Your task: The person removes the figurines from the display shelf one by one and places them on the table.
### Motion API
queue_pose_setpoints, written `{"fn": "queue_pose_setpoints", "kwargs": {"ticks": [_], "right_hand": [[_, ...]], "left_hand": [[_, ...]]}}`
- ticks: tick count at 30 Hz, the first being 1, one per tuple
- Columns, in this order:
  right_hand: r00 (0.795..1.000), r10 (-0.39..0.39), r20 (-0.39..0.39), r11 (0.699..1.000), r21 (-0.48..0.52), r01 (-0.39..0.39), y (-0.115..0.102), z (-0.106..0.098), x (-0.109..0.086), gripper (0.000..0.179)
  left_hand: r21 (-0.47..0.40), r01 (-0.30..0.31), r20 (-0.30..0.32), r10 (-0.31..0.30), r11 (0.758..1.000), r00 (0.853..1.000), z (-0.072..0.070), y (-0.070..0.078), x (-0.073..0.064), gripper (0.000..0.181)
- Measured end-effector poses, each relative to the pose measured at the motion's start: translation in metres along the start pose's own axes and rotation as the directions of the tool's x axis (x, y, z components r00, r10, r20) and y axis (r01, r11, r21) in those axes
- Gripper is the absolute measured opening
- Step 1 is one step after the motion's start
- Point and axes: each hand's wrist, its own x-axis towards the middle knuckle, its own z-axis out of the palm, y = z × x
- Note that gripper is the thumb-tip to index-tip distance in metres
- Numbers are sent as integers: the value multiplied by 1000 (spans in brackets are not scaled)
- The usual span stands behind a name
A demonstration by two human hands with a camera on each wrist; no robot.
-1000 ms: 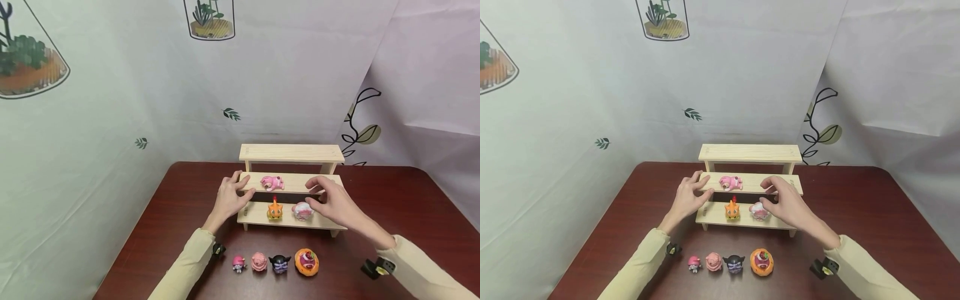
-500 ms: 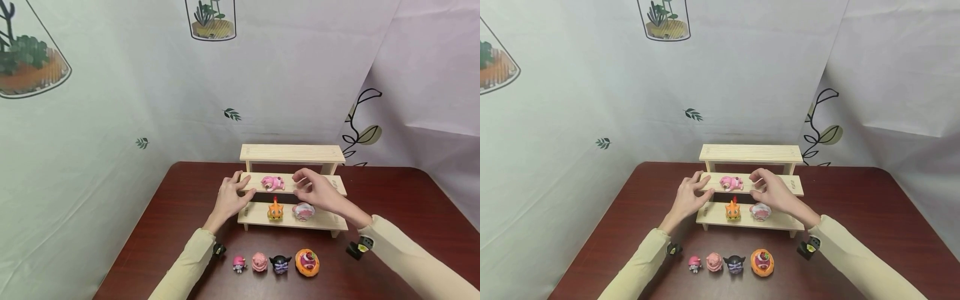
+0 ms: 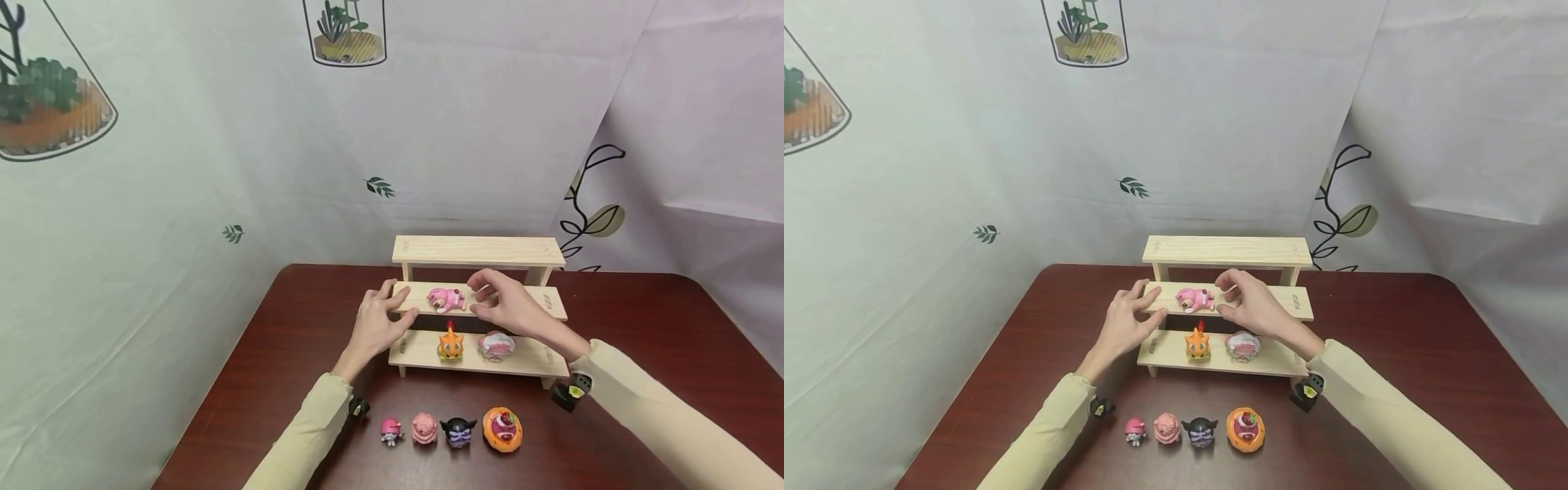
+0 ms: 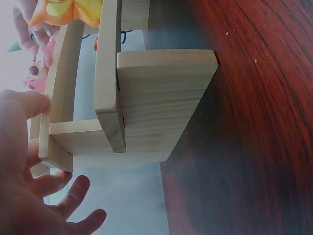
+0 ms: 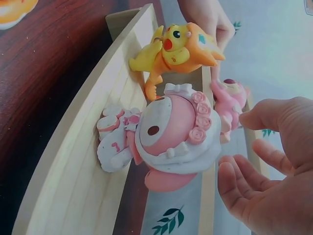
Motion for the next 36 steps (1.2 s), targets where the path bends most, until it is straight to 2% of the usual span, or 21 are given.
{"fn": "queue_pose_setpoints", "kwargs": {"ticks": [17, 29, 36], "right_hand": [[998, -40, 41, 999, -17, 41, 1, 7, 14, 36], [997, -23, 73, 998, -53, 27, -3, 14, 17, 38], [996, -47, 78, 994, -93, 54, -4, 17, 17, 35]], "left_hand": [[3, -27, -20, 27, 1000, 999, 1, 1, 0, 46], [-7, 7, 2, -7, 1000, 1000, -1, 2, -3, 47], [0, 4, -5, -4, 1000, 1000, 0, 2, -3, 48]]}}
